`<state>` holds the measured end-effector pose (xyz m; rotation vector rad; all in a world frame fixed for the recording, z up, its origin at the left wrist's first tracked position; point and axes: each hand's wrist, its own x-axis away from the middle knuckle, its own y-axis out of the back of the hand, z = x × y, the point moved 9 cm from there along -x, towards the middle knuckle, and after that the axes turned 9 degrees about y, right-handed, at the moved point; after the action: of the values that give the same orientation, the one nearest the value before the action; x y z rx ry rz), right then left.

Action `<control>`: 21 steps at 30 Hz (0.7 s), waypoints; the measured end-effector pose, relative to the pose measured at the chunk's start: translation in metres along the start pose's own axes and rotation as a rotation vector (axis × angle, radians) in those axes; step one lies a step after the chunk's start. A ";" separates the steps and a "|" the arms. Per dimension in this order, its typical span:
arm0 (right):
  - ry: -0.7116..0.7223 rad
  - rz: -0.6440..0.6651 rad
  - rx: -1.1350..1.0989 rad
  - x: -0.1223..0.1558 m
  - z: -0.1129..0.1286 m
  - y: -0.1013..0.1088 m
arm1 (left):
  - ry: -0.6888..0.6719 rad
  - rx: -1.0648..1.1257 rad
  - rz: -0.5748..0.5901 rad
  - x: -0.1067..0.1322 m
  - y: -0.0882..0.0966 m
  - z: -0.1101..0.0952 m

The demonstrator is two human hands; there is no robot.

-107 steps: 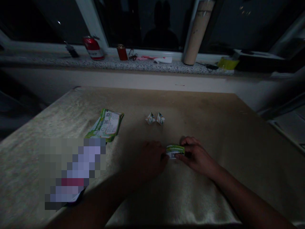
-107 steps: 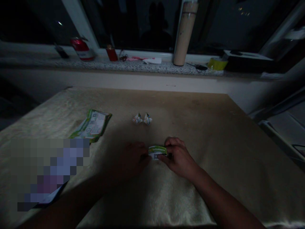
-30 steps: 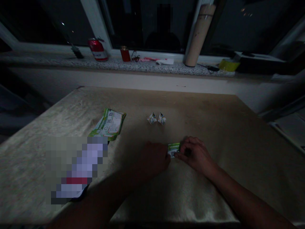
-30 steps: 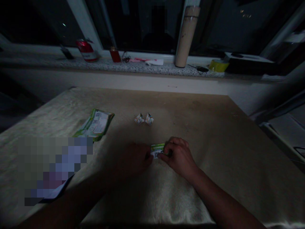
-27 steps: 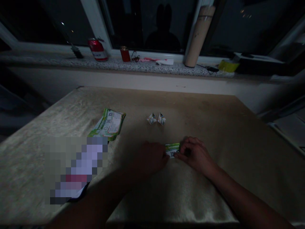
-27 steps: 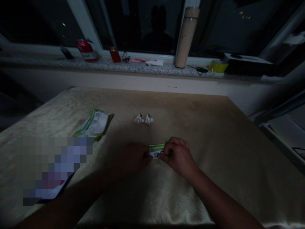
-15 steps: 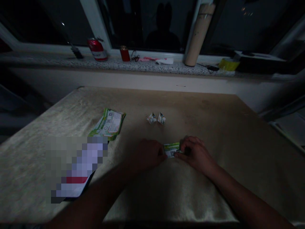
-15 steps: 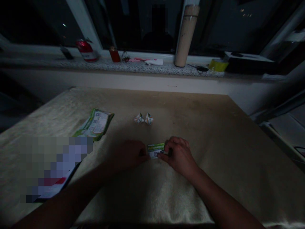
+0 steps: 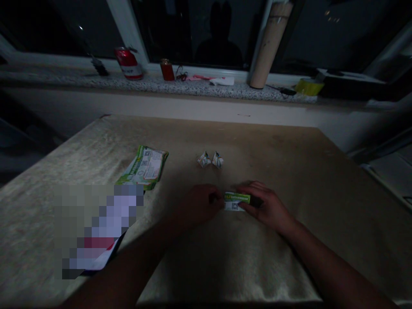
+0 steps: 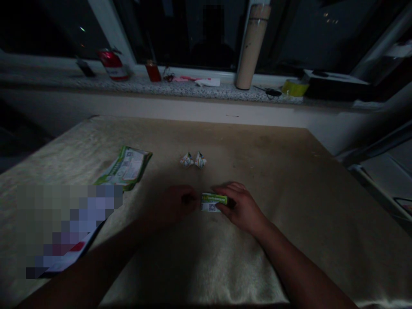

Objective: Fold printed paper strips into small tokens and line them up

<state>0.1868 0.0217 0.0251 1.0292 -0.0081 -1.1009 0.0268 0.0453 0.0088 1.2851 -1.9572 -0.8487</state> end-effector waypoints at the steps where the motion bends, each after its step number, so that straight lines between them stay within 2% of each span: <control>1: 0.019 -0.015 0.002 0.000 0.001 0.002 | 0.023 0.011 -0.010 -0.002 0.001 0.003; 5: 0.091 -0.025 0.016 -0.001 0.010 0.007 | 0.024 -0.049 -0.020 -0.007 -0.001 0.006; 9: 0.165 -0.006 0.044 -0.003 0.018 0.008 | -0.057 -0.069 0.012 -0.009 -0.008 -0.003; 15: 0.210 0.062 0.134 -0.005 0.019 -0.001 | -0.177 -0.140 0.028 -0.012 -0.012 -0.016; 21: 0.258 0.137 0.291 0.001 0.034 -0.013 | -0.151 -0.207 0.003 -0.015 -0.014 -0.018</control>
<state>0.1613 -0.0026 0.0348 1.4058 -0.0318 -0.8518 0.0534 0.0517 0.0057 1.1253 -1.9258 -1.1434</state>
